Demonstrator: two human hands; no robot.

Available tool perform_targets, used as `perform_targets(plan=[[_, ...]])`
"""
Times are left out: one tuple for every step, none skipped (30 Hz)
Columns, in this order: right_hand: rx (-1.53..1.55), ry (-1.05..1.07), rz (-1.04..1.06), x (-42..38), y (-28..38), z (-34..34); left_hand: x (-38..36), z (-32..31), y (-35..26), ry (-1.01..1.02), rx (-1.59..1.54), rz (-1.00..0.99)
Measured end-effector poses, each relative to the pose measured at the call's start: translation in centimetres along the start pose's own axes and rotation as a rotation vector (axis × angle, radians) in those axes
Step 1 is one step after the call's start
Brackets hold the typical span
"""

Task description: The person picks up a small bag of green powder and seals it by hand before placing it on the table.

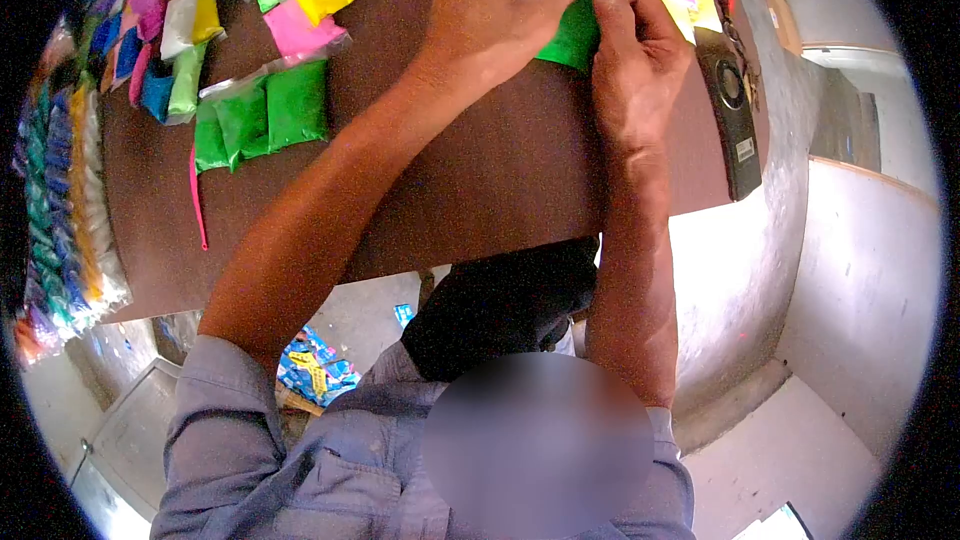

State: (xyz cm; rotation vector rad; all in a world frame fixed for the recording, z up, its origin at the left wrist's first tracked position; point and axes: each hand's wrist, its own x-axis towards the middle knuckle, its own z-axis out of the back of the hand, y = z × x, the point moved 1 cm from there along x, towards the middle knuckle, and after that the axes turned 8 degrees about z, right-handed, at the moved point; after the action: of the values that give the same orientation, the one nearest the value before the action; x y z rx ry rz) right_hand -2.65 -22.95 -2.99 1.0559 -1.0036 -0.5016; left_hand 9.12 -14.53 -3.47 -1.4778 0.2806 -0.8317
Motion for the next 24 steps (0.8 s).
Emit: perform_targets(plan=[[0.016,-0.006,-0.002,-0.02,-0.03,-0.01,-0.01,-0.05,-0.07,0.001,-0.002,-0.001],[0.032,-0.012,-0.004,-0.07,-0.01,-0.02,-0.07,-0.02,-0.23,0.0,-0.022,0.011],[0.032,-0.013,-0.003,-0.1,0.05,-0.07,-0.09,0.06,-0.36,-0.002,-0.041,0.023],[0.029,-0.029,-0.001,-0.13,0.12,-0.12,-0.05,0.15,-0.5,-0.002,-0.042,0.023],[0.027,-0.044,0.001,-0.15,0.16,-0.14,0.03,0.23,-0.59,0.02,-0.014,0.055],[0.027,-0.044,0.001,-0.17,0.15,-0.13,0.05,0.34,-0.66,0.041,0.013,0.087],[0.018,-0.037,0.009,-0.18,0.12,-0.1,0.05,0.54,-0.74,0.04,0.013,0.087],[0.009,-0.03,0.017,-0.19,0.09,-0.06,0.04,0.67,-0.7,0.048,-0.008,0.056],[0.008,-0.029,0.017,-0.14,0.0,0.01,0.05,0.74,-0.68,0.055,-0.03,0.024],[-0.025,-0.026,0.018,-0.09,-0.11,0.09,0.03,0.67,-0.71,0.055,-0.031,0.025],[-0.057,-0.022,0.02,-0.05,-0.16,0.08,-0.03,0.52,-0.64,0.024,-0.033,-0.004],[-0.057,-0.021,0.021,-0.05,-0.21,0.01,-0.05,0.41,-0.55,-0.007,-0.035,-0.033],[-0.046,-0.022,0.031,-0.06,-0.26,-0.03,-0.03,0.29,-0.39,-0.008,-0.035,-0.034],[-0.036,-0.024,0.041,-0.06,-0.23,-0.07,0.02,0.25,-0.33,-0.006,-0.037,-0.014],[-0.036,-0.023,0.041,-0.06,-0.18,-0.08,0.03,0.22,-0.26,-0.004,-0.038,0.005],[-0.026,-0.018,0.026,-0.07,-0.1,-0.09,-0.01,0.19,-0.21,-0.004,-0.038,0.005],[-0.016,-0.013,0.011,-0.07,-0.04,-0.12,-0.07,0.21,-0.23,-0.016,-0.053,-0.024],[-0.016,-0.013,0.011,-0.07,-0.01,-0.12,-0.12,0.22,-0.25,-0.027,-0.067,-0.053],[-0.017,-0.019,0.006,-0.07,0.0,-0.11,-0.02,0.29,-0.2,-0.027,-0.067,-0.053],[-0.018,-0.024,0.001,-0.06,0.04,-0.12,0.19,0.42,-0.14,0.009,-0.044,-0.036],[-0.019,-0.024,0.002,-0.04,0.12,-0.17,0.3,0.51,-0.11,0.044,-0.021,-0.019],[-0.021,-0.044,0.0,-0.04,0.24,-0.25,0.25,0.52,-0.15,0.043,-0.021,-0.019],[-0.024,-0.063,-0.003,-0.04,0.3,-0.28,0.16,0.6,-0.53,0.054,0.006,0.038],[-0.024,-0.063,-0.003,-0.03,0.19,-0.2,0.13,0.67,-0.79,0.065,0.034,0.094]])
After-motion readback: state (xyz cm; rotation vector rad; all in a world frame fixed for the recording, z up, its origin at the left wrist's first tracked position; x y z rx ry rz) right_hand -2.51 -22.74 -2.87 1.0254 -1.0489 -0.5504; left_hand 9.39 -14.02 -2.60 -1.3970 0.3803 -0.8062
